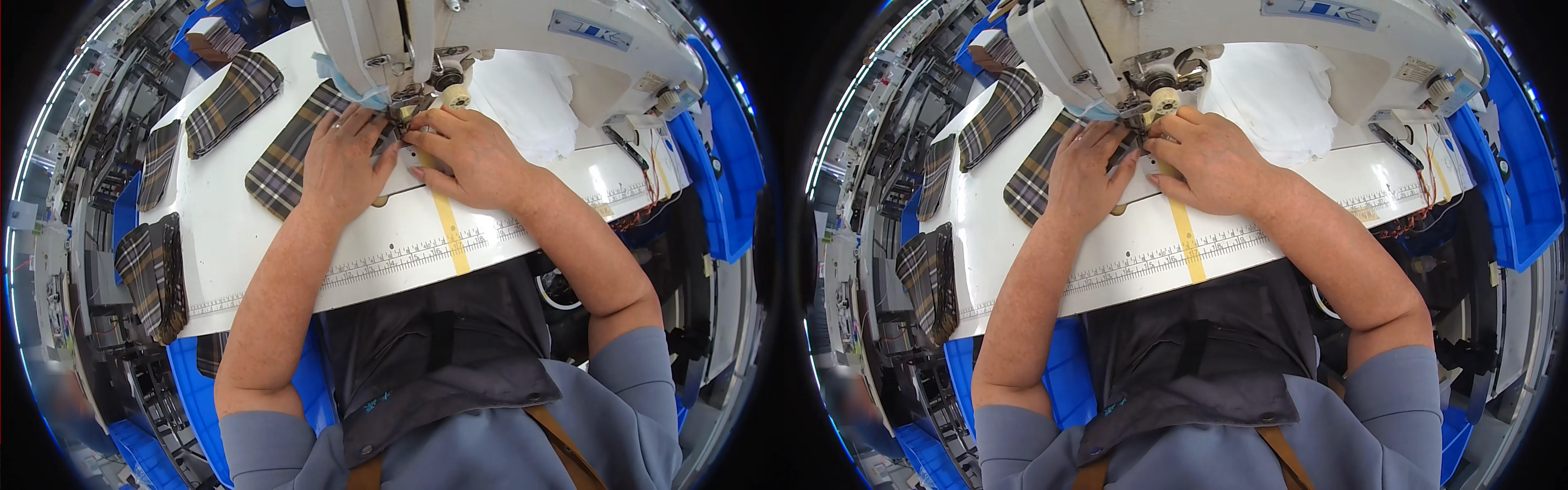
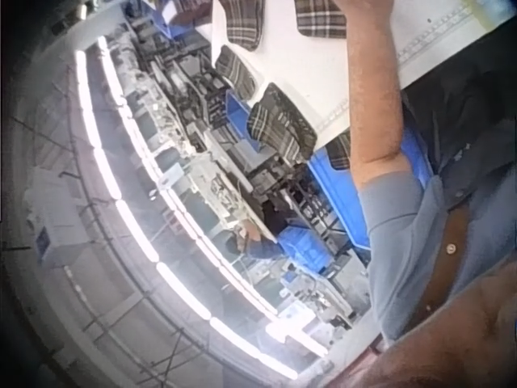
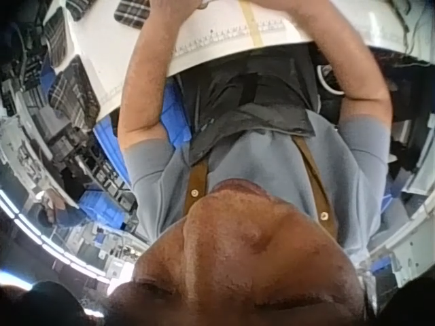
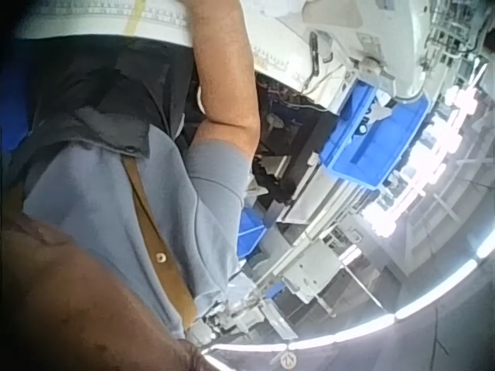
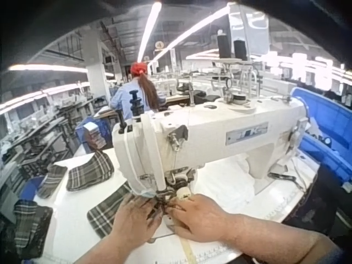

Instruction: Sewing fabric patches onto a backing material using an industrial sewing machine.

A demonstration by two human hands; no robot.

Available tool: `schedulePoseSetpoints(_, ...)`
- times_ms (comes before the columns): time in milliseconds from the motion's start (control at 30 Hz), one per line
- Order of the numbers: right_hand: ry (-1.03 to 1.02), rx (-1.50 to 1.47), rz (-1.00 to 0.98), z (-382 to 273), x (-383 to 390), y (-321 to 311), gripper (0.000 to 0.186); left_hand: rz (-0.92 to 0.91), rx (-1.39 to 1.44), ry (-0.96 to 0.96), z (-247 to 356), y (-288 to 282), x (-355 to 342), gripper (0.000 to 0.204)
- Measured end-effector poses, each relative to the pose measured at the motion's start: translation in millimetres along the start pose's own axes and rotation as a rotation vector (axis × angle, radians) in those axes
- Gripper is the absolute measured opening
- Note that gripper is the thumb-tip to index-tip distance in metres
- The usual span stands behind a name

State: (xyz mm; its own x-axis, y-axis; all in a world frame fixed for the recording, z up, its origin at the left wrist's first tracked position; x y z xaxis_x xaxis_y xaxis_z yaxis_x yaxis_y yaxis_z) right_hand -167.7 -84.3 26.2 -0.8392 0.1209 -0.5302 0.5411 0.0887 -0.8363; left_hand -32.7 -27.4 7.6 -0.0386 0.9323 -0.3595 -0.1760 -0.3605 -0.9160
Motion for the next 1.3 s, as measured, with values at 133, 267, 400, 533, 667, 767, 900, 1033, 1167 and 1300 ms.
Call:
schedulePoseSetpoints(133, -0.037, -0.015, -0.019, -5.6, -1.9, -0.2, 0.031, -0.123, -0.146, -0.086, -10.1, 10.9, 1.5, 0.062)
schedulePoseSetpoints(267, -0.086, -0.026, -0.01, -13.3, -3.9, -4.0, 0.032, -0.26, -0.111, -0.131, -13.6, 8.4, 16.1, 0.075)
schedulePoseSetpoints(400, -0.137, -0.035, 0.003, -23.8, -7.6, -6.2, 0.039, -0.32, -0.051, -0.003, 3.1, -10.3, 52.9, 0.082)
schedulePoseSetpoints(533, -0.147, -0.137, -0.206, -45.9, -11.7, 19.4, 0.055, -0.451, 0.008, 0.25, 47.5, -23.4, 105.4, 0.092)
schedulePoseSetpoints(667, -0.15, -0.03, -0.421, -62.0, -8.7, 50.4, 0.068, -0.411, -0.021, 0.148, 51.2, -36.1, 140.6, 0.097)
schedulePoseSetpoints(767, -0.141, -0.012, -0.432, -63.3, -11.0, 49.0, 0.069, -0.287, -0.044, -0.059, 36.2, -51.2, 158.9, 0.091)
schedulePoseSetpoints(900, -0.056, -0.031, -0.43, -54.4, -8.1, 50.5, 0.071, -0.28, -0.057, 0.083, 40.9, -74.5, 161.0, 0.053)
schedulePoseSetpoints(1033, -0.037, -0.017, -0.29, -50.0, -6.4, 40.3, 0.068, -0.295, 0.081, 0.131, 10.8, -94.0, 153.6, 0.035)
schedulePoseSetpoints(1167, -0.039, -0.109, -0.108, -49.2, -12.7, 1.3, 0.055, 0.056, -0.092, 0.048, -47.4, -149.8, 117.7, 0.038)
schedulePoseSetpoints(1300, 0.059, -0.057, -0.016, -27.9, -2.2, -28.6, 0.035, 0.381, -0.345, 0.036, -105.7, -196.5, 60.7, 0.043)
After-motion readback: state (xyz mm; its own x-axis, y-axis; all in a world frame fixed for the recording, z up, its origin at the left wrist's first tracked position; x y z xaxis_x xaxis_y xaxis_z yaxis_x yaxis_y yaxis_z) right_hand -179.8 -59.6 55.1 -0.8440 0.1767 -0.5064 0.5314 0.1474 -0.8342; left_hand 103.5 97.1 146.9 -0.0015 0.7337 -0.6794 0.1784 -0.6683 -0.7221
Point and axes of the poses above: each hand's wrist, its own x-axis away from the middle knuckle, its own y-axis out of the palm, z = x × y, the point moved 8 cm from there along -x, towards the middle knuckle, and after that the axes turned 2 degrees about -z, right-handed, at the moved point
